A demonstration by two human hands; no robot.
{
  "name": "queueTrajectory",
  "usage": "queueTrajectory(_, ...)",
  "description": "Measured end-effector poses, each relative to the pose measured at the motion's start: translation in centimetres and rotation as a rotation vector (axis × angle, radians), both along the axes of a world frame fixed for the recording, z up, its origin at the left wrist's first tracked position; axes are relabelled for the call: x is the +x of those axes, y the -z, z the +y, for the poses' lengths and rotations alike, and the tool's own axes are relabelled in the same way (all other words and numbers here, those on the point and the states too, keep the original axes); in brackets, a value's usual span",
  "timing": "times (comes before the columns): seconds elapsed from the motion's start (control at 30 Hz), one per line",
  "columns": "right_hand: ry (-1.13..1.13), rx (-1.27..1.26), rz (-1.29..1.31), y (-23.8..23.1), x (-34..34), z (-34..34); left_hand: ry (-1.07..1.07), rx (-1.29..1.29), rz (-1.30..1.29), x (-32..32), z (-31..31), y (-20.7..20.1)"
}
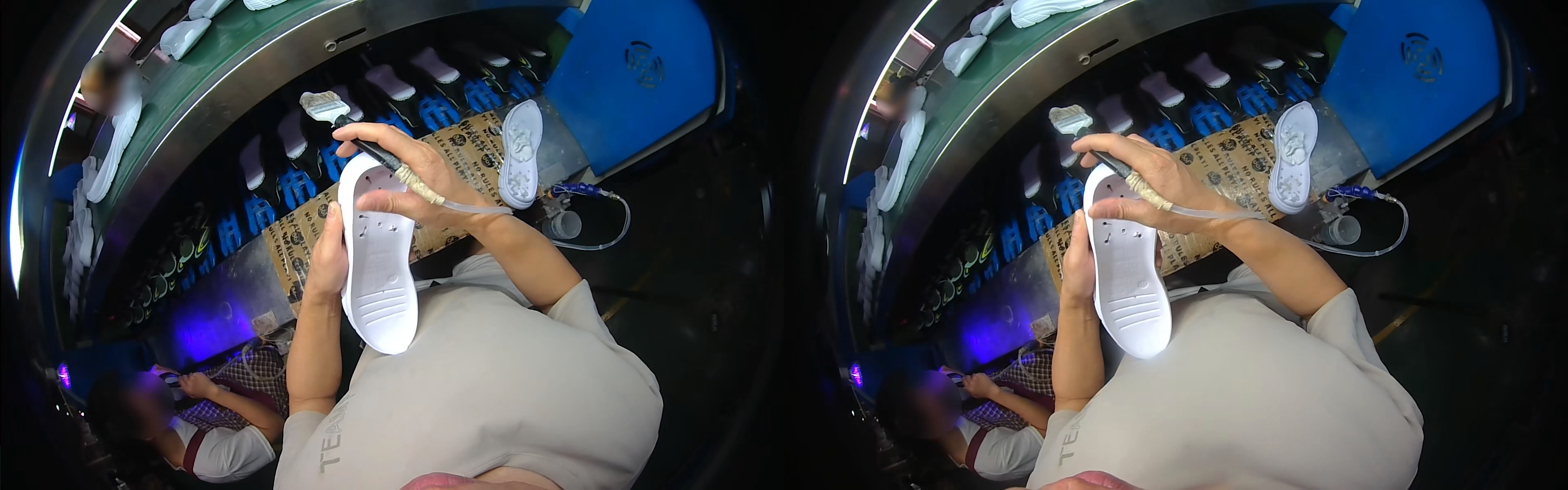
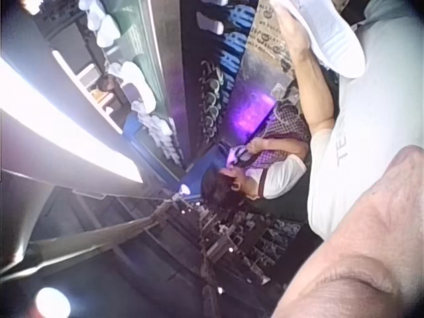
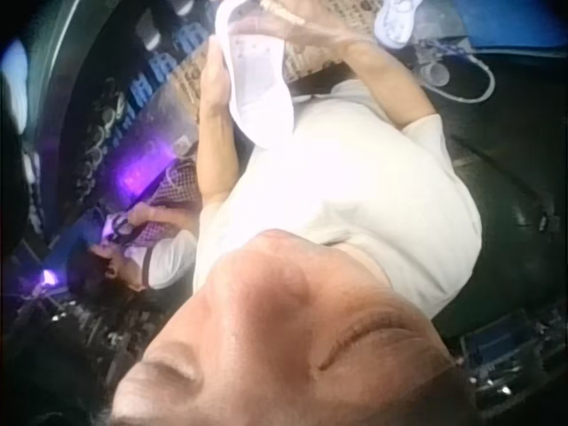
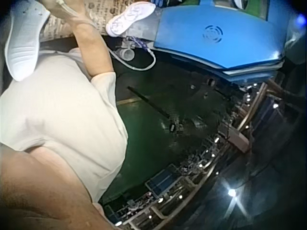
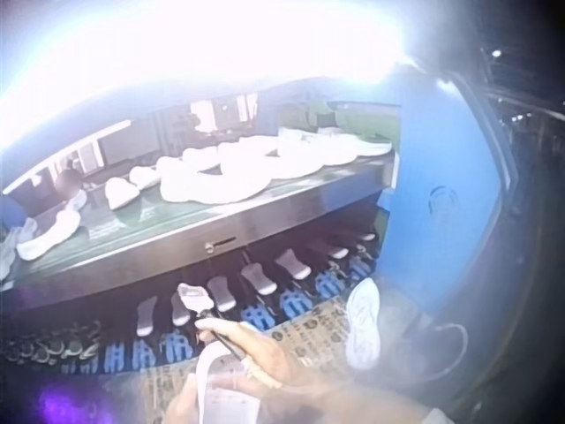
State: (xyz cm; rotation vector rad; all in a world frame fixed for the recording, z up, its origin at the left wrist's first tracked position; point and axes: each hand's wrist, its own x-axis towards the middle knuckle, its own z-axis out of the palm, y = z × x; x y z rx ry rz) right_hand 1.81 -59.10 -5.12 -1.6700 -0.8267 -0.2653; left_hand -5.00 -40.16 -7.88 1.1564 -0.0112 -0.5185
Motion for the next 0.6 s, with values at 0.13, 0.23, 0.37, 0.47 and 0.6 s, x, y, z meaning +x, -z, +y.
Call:
queueTrajectory(0.13,0.005,0.056,0.17,-0.3,-0.6,0.3,0.015,-0.022,-0.009,0.1,-0.2,0.0)
queueTrajectory(0.23,0.022,0.013,0.126,-0.3,-0.7,0.3,0.02,-0.034,0.001,0.1,-0.2,0.0)
queueTrajectory(0.37,0.017,-0.119,-0.11,-0.8,-0.3,0.2,0.012,-0.072,-0.002,-0.2,0.1,-0.4)
queueTrajectory(0.47,-0.009,-0.048,0.003,-1.5,-0.1,-0.8,-0.114,-0.057,-0.023,1.1,0.4,-0.8)
queueTrajectory(0.6,0.208,0.257,-0.055,-1.5,0.0,-2.2,-0.07,-0.364,-0.274,5.4,3.7,-7.2)
